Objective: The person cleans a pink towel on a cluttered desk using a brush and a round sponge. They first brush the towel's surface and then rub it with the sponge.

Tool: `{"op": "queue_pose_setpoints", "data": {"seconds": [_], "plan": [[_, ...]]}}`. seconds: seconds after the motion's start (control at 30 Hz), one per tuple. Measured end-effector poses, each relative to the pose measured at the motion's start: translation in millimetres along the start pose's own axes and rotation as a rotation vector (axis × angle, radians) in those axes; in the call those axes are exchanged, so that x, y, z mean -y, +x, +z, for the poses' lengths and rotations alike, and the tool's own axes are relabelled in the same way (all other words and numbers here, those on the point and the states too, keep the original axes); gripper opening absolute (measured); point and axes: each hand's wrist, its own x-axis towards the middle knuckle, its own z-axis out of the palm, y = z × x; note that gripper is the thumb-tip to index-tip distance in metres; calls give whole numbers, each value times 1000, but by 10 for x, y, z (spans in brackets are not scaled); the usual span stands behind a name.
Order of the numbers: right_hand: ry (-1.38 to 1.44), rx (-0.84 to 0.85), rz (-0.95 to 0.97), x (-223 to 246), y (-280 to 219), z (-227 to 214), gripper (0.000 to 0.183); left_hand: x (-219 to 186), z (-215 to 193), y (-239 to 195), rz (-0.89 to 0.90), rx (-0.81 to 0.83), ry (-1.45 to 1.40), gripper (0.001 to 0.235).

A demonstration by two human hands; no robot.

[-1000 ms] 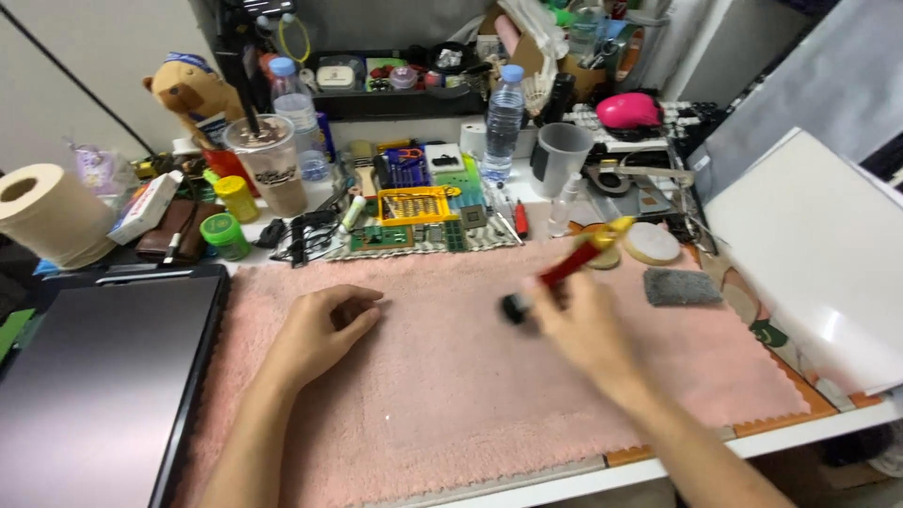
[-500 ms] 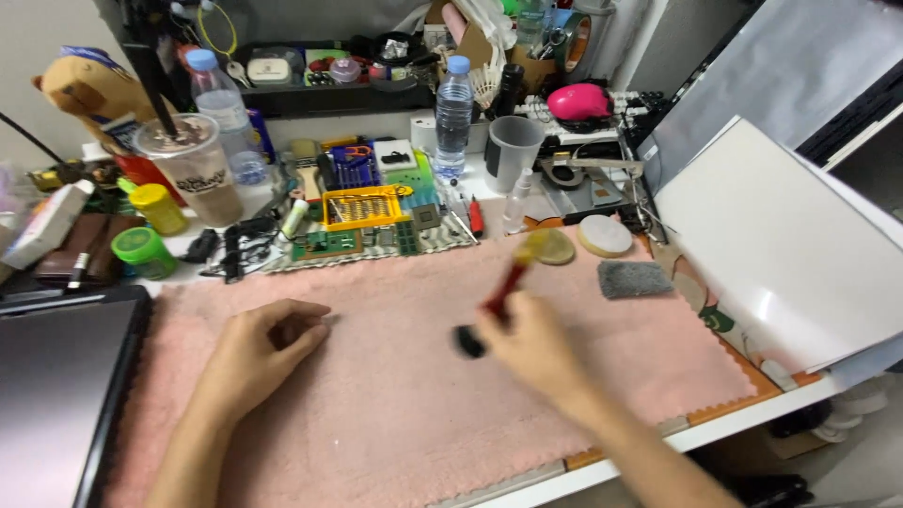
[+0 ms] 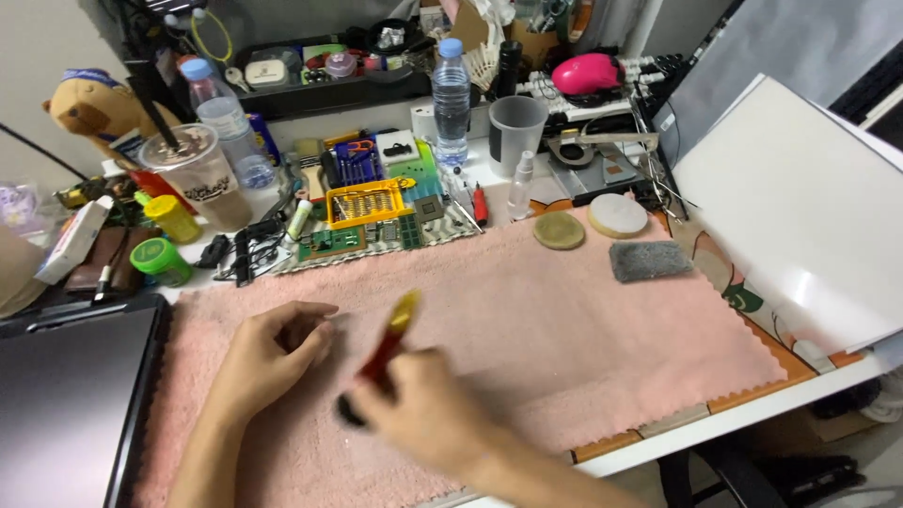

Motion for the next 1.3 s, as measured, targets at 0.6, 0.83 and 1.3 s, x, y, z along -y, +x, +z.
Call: {"op": "queue_pose_setpoints", "data": {"seconds": [0.6,0.83,1.3], "plan": [[-244,-601,-37,-764,-125,-901,56,11,-7,-18,41,65,59,17],[24,-61,-260,-442,-179,66,39,13,-12,16,5,89,42,21],[22,-592,79,-1210,-293,-1154,29,-209,-36,-65,-191,120,108,25]]}}
